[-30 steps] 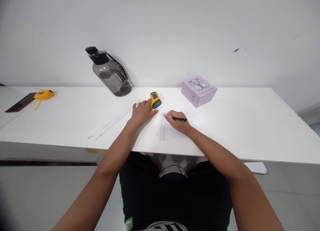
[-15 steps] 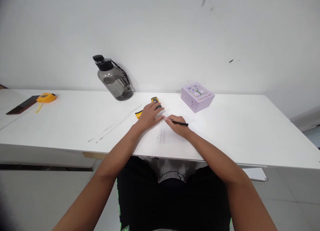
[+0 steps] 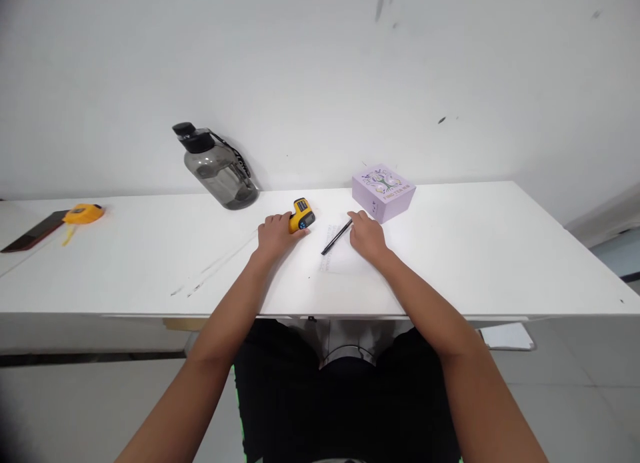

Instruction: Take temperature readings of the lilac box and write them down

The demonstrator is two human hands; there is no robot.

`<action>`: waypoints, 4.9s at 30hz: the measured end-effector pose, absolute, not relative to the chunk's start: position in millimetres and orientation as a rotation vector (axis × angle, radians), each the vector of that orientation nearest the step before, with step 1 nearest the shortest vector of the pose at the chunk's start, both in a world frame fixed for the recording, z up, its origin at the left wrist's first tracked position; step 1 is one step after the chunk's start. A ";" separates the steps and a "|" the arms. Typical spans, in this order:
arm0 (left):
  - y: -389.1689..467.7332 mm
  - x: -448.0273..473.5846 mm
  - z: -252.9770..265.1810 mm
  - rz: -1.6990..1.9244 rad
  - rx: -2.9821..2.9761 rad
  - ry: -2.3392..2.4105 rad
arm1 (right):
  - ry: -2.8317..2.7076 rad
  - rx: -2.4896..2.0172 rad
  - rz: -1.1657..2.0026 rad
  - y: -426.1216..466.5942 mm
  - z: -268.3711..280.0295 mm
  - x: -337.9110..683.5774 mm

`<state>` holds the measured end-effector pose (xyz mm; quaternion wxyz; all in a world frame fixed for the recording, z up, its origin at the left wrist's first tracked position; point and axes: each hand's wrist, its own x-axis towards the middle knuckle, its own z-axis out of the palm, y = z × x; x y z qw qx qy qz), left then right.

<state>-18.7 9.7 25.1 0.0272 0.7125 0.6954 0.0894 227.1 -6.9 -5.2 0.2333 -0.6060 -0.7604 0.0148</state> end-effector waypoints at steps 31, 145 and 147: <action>10.6 -8.8 22.5 1.368 1.577 1.306 | -0.745 -0.998 0.705 8.7 24.1 275.5; 2.2 -15.2 -9.6 1.204 2.453 1.269 | -0.789 -0.718 1.515 -13.9 -4.6 240.0; 1.9 -14.9 -8.8 1.205 2.449 1.281 | -0.785 -0.724 1.516 -14.0 -4.0 240.0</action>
